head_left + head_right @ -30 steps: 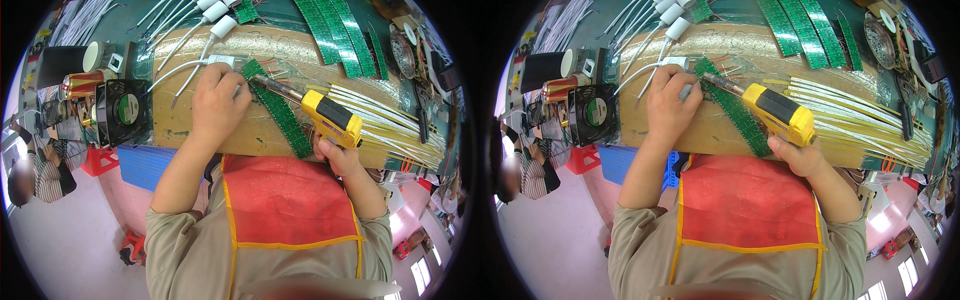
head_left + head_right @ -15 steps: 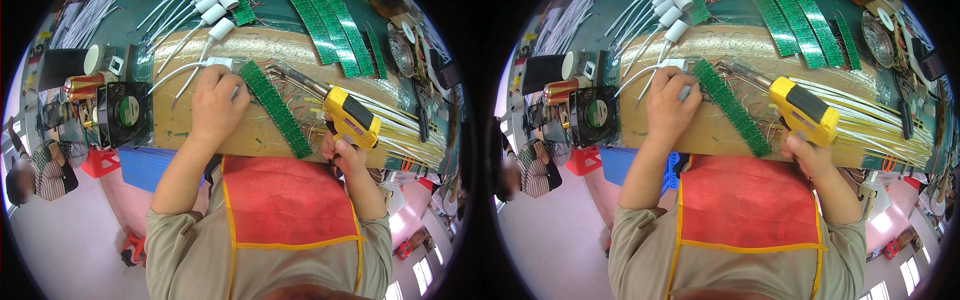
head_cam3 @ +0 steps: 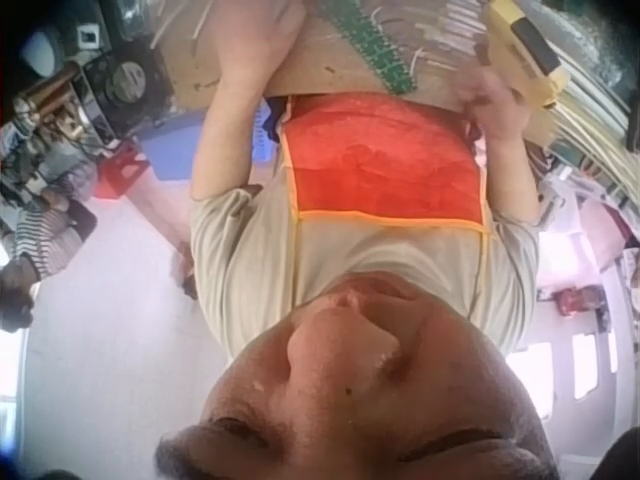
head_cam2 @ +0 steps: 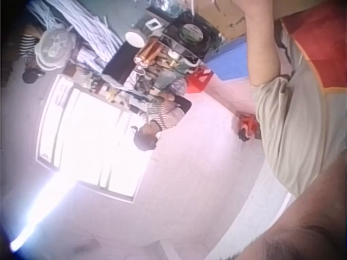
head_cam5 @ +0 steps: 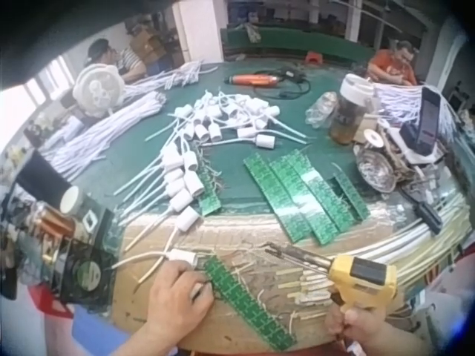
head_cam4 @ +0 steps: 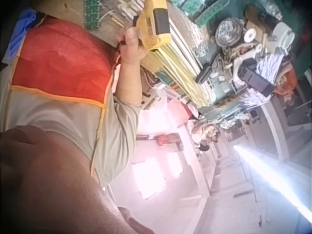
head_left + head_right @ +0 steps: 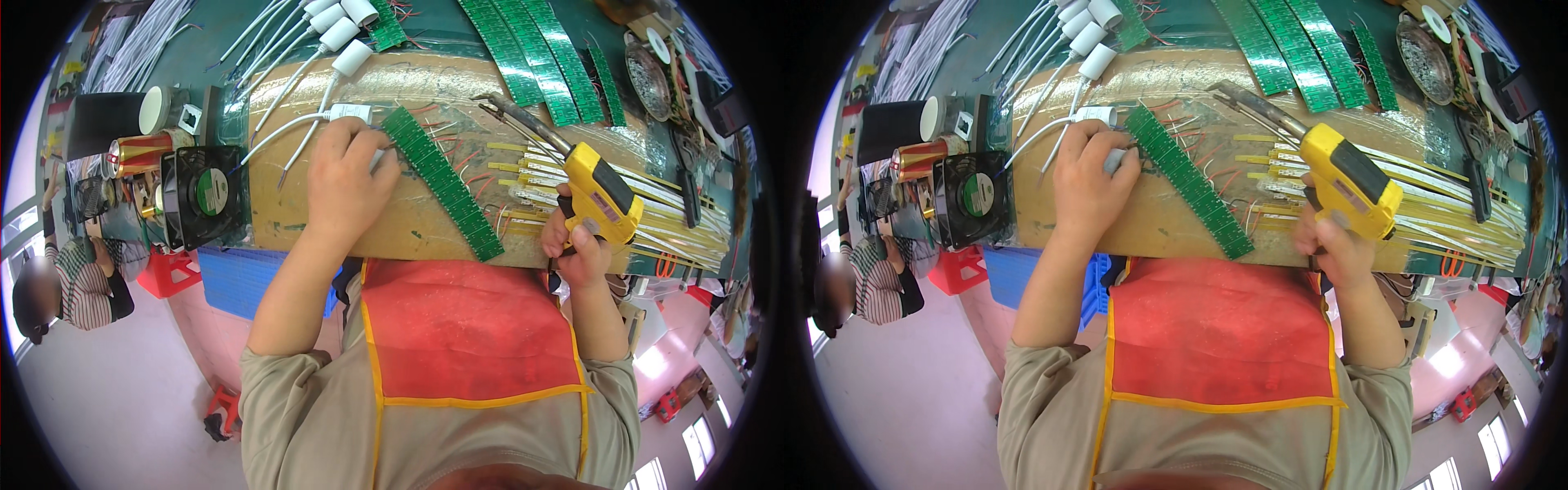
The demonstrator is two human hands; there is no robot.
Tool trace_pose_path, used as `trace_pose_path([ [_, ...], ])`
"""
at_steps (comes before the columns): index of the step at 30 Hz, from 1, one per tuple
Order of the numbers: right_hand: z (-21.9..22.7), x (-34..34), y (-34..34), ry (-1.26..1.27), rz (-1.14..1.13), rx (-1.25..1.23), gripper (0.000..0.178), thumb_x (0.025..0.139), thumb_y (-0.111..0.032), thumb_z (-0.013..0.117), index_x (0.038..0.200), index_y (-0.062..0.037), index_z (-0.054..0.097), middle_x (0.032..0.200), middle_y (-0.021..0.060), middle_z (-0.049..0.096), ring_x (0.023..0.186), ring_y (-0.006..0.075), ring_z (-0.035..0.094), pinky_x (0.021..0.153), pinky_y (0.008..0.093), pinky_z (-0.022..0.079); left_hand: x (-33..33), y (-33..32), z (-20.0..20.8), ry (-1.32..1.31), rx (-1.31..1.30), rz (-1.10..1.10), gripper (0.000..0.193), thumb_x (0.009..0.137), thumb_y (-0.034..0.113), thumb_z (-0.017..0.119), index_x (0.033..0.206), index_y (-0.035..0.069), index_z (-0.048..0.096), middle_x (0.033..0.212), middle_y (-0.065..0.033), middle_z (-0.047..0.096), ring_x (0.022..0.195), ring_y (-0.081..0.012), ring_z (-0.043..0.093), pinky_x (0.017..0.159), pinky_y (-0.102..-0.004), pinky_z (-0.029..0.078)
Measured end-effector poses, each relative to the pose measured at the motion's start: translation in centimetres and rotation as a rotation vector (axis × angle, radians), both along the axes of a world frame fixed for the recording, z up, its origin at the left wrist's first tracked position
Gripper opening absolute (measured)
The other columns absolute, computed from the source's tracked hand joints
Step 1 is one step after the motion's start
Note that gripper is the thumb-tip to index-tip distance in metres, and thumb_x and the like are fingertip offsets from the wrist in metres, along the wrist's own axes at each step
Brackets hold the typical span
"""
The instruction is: The person assembles components onto LED strips and printed circuit boards, then solders them together with a soldering iron.
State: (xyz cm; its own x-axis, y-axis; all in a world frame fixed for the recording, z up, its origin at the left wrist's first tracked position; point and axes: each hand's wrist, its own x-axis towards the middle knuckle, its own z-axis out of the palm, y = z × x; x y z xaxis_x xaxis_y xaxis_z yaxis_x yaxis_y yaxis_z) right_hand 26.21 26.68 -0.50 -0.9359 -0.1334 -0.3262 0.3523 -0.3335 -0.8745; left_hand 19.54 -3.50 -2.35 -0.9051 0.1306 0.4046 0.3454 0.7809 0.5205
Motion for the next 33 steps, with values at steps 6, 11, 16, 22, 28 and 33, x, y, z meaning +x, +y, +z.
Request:
trace_pose_path([
  [6, -0.6, 0.1, 1.6, 0.128, -0.057, -0.005, 0.063, 0.081, -0.033, 0.067, 0.128, 0.0012, 0.043, 0.067, 0.0022, 0.043, 0.051, 0.0119, 0.041, 0.047, 0.0265, 0.036, 0.3, 0.0, 1.3, 0.038, -0.189, -0.151, 0.033, 0.065, 0.018, 0.077, 0.096, 0.018, 0.068, 0.111, -0.0058, 0.057, 0.106, -0.0277, 0.054, 0.088, -0.0431, 0.039],
  [11, -1.0, -0.1, 2.3, 0.123, -0.167, -0.063, 0.059, 0.083, -0.028, 0.067, 0.128, 0.0021, 0.044, 0.067, 0.0041, 0.046, 0.051, 0.0134, 0.044, 0.048, 0.0279, 0.038, -0.9, 0.8, 1.2, 0.084, -0.241, -0.271, 0.038, 0.063, 0.024, 0.079, 0.099, 0.020, 0.069, 0.115, -0.0047, 0.057, 0.112, -0.0268, 0.051, 0.092, -0.0430, 0.036],
  [16, -1.1, -0.5, 2.7, 0.148, -0.162, -0.071, 0.059, 0.084, -0.029, 0.065, 0.129, 0.0019, 0.043, 0.068, 0.0034, 0.046, 0.052, 0.0129, 0.044, 0.048, 0.0271, 0.038, -2.5, 2.7, 1.2, 0.131, -0.248, -0.236, 0.036, 0.065, 0.026, 0.079, 0.099, 0.018, 0.071, 0.111, -0.0053, 0.060, 0.110, -0.0276, 0.053, 0.090, -0.0418, 0.039],
  [22, -1.6, -0.3, 2.7, 0.196, -0.137, -0.068, 0.061, 0.083, -0.029, 0.067, 0.129, 0.0026, 0.043, 0.069, 0.0041, 0.047, 0.052, 0.0132, 0.045, 0.049, 0.0266, 0.039, -3.8, 3.5, 2.0, 0.095, -0.270, -0.251, 0.034, 0.066, 0.024, 0.078, 0.098, 0.016, 0.070, 0.109, -0.0044, 0.060, 0.110, -0.0266, 0.054, 0.090, -0.0409, 0.039],
  [28, -1.7, -0.2, 2.6, 0.174, -0.178, -0.172, 0.060, 0.081, -0.023, 0.069, 0.129, 0.0023, 0.044, 0.069, 0.0049, 0.049, 0.053, 0.0144, 0.049, 0.050, 0.0275, 0.041, -5.7, 1.6, 3.0, -0.032, -0.314, -0.389, 0.038, 0.069, 0.017, 0.074, 0.106, 0.014, 0.066, 0.113, -0.0069, 0.059, 0.112, -0.0275, 0.053, 0.094, -0.0430, 0.042],
  [33, -1.7, -0.2, 2.9, 0.169, -0.166, -0.207, 0.060, 0.081, -0.024, 0.070, 0.129, 0.0020, 0.044, 0.069, 0.0044, 0.049, 0.053, 0.0142, 0.049, 0.051, 0.0277, 0.041, -8.3, 2.1, 6.0, -0.103, -0.424, -0.448, 0.044, 0.071, 0.016, 0.072, 0.114, 0.012, 0.063, 0.122, -0.0102, 0.058, 0.114, -0.0295, 0.053, 0.095, -0.0402, 0.044],
])
